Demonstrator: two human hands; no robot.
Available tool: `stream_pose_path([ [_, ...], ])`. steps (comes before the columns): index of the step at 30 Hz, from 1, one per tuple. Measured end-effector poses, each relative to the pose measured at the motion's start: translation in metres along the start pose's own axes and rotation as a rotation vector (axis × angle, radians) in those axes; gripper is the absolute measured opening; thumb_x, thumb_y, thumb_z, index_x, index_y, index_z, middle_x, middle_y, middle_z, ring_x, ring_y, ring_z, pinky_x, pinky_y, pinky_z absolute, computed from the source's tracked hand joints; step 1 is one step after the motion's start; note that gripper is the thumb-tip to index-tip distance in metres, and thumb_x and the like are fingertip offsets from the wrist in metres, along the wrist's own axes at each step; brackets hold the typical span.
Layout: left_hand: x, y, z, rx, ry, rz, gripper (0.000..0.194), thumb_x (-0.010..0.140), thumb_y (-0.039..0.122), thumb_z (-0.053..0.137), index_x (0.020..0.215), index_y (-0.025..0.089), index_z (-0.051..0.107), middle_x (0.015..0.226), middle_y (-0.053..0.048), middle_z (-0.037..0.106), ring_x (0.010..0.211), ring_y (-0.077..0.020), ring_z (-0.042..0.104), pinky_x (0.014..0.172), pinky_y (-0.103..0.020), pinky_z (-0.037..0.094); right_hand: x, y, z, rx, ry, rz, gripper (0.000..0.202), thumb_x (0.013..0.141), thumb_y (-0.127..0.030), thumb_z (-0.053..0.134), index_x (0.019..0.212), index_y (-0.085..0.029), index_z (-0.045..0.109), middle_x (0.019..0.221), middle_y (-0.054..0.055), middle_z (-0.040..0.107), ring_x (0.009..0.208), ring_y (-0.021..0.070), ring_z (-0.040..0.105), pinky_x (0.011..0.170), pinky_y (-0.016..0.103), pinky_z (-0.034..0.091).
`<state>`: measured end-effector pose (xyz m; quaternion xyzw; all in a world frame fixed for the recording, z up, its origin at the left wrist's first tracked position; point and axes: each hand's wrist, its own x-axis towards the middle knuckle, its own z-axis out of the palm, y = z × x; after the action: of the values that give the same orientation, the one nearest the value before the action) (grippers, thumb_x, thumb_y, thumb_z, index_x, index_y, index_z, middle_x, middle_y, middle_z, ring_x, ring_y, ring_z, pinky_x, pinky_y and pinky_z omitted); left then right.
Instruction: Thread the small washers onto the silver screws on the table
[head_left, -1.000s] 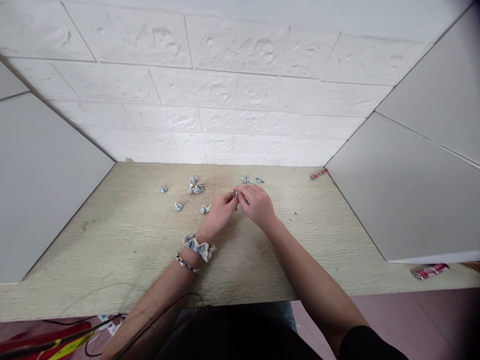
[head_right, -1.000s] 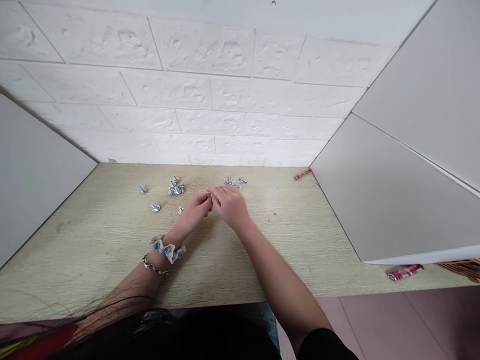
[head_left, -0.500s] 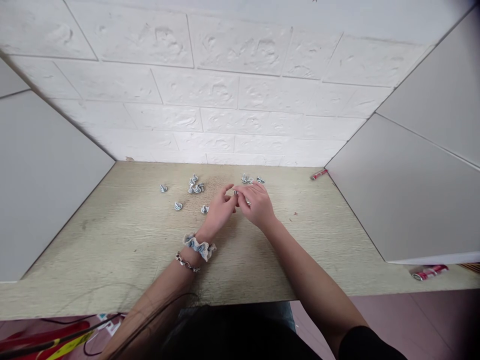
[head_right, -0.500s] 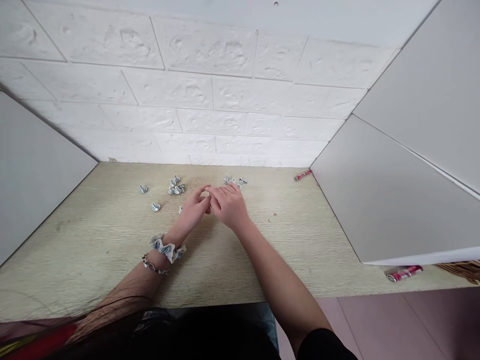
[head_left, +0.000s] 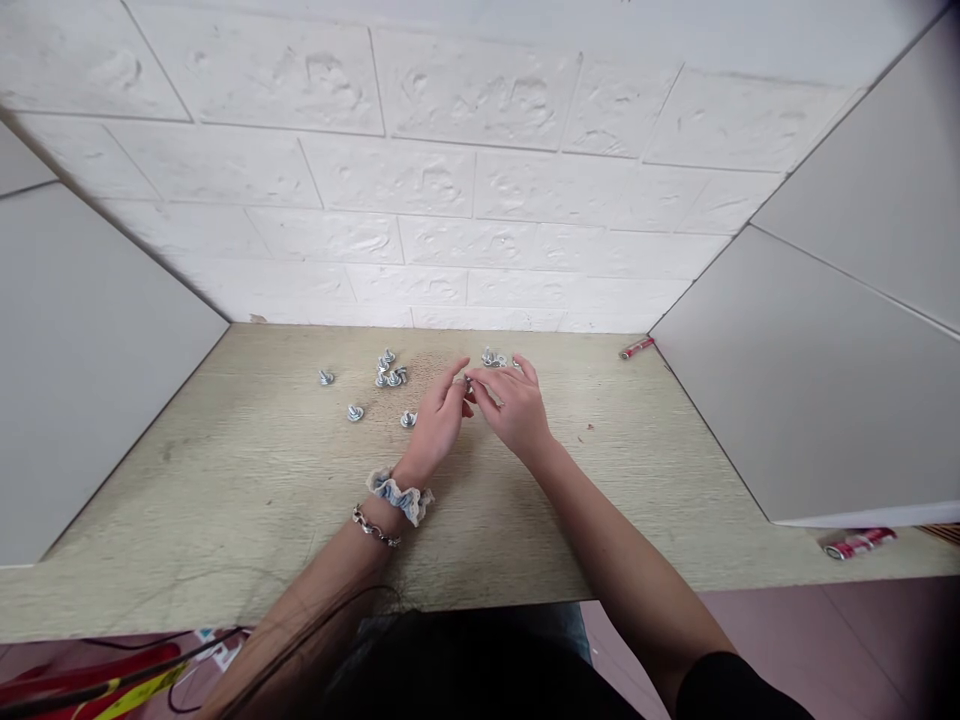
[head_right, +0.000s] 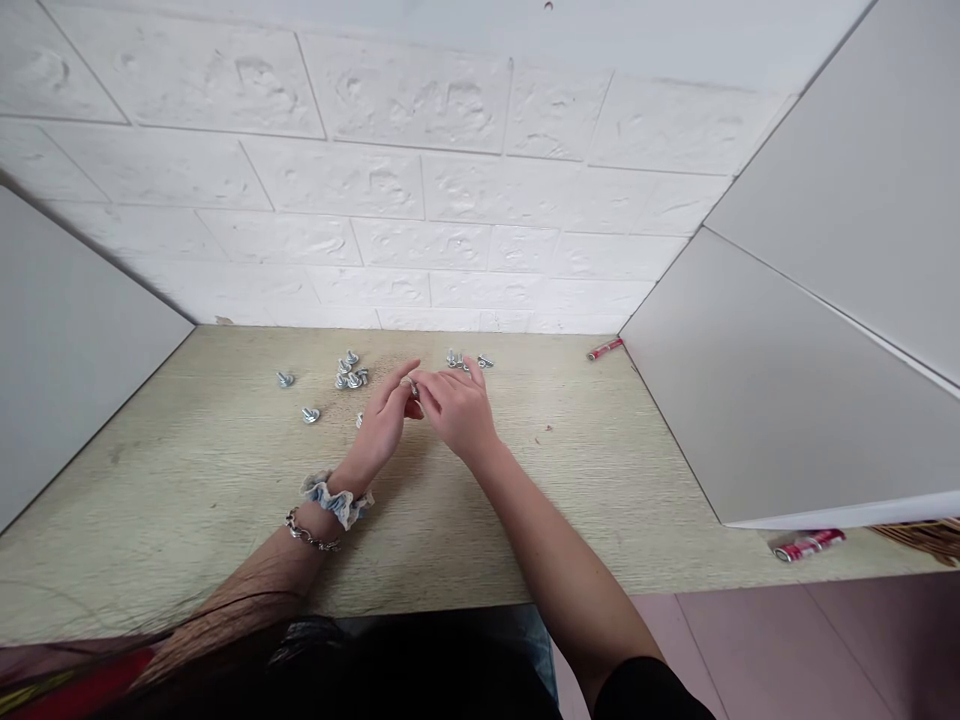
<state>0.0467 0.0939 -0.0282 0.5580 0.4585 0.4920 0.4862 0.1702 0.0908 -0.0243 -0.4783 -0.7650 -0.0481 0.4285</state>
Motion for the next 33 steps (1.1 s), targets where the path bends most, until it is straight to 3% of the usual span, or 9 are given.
stream_pose_path([
  [3,0.000,0.000,0.000,0.024,-0.030,0.039,0.035,0.086,0.039,0.037,0.102,0.016,0.058,0.079,-0.002,0.057,0.065,-0.0111,0.052,0.062,-0.022,0.045,0.000,0.001,0.001,0.009,0.023,-0.017,0.019,0.089,-0.023,0.044,0.093,-0.024,0.063,0.085,0.000,0.068,0.082,0.0128,0.061,0.103,0.037,0.025],
  [7,0.000,0.001,-0.001,0.094,-0.059,0.070,0.032,0.086,0.040,0.038,0.081,0.015,0.058,0.073,-0.001,0.055,0.065,-0.0116,0.051,0.061,-0.021,0.044,-0.001,0.002,0.002,0.027,0.065,-0.059,0.019,0.088,-0.020,0.044,0.091,-0.023,0.063,0.084,-0.001,0.068,0.080,0.0119,0.061,0.102,0.035,0.026],
  [15,0.004,-0.007,-0.001,0.148,-0.066,0.057,0.033,0.084,0.042,0.046,0.096,0.016,0.062,0.079,-0.002,0.061,0.067,-0.0118,0.053,0.063,-0.022,0.044,0.000,0.000,-0.001,0.059,0.004,0.008,0.025,0.085,-0.016,0.040,0.092,-0.023,0.062,0.088,0.001,0.068,0.082,0.0129,0.061,0.102,0.036,0.027],
  [21,0.004,-0.004,-0.003,0.208,-0.008,0.062,0.034,0.082,0.043,0.050,0.100,0.017,0.062,0.077,-0.002,0.062,0.063,-0.0118,0.054,0.061,-0.022,0.043,0.000,0.003,-0.003,0.090,0.055,-0.010,0.026,0.085,-0.016,0.038,0.099,-0.021,0.058,0.090,0.002,0.067,0.082,0.0133,0.061,0.101,0.036,0.029],
  [28,0.005,-0.009,-0.002,0.224,0.024,0.078,0.037,0.079,0.044,0.053,0.102,0.016,0.062,0.076,-0.003,0.063,0.062,-0.0126,0.055,0.061,-0.024,0.044,0.002,0.021,-0.007,0.116,0.168,0.117,0.028,0.086,-0.016,0.032,0.103,-0.020,0.053,0.093,0.005,0.065,0.088,0.0172,0.059,0.091,0.035,0.040],
  [33,0.004,-0.008,-0.002,0.282,0.054,0.090,0.037,0.079,0.044,0.052,0.102,0.016,0.063,0.076,-0.003,0.064,0.064,-0.0139,0.055,0.062,-0.025,0.045,0.008,0.046,-0.015,0.082,0.044,0.294,0.032,0.082,-0.009,0.033,0.104,-0.017,0.055,0.097,0.006,0.062,0.092,0.0185,0.057,0.083,0.032,0.044],
])
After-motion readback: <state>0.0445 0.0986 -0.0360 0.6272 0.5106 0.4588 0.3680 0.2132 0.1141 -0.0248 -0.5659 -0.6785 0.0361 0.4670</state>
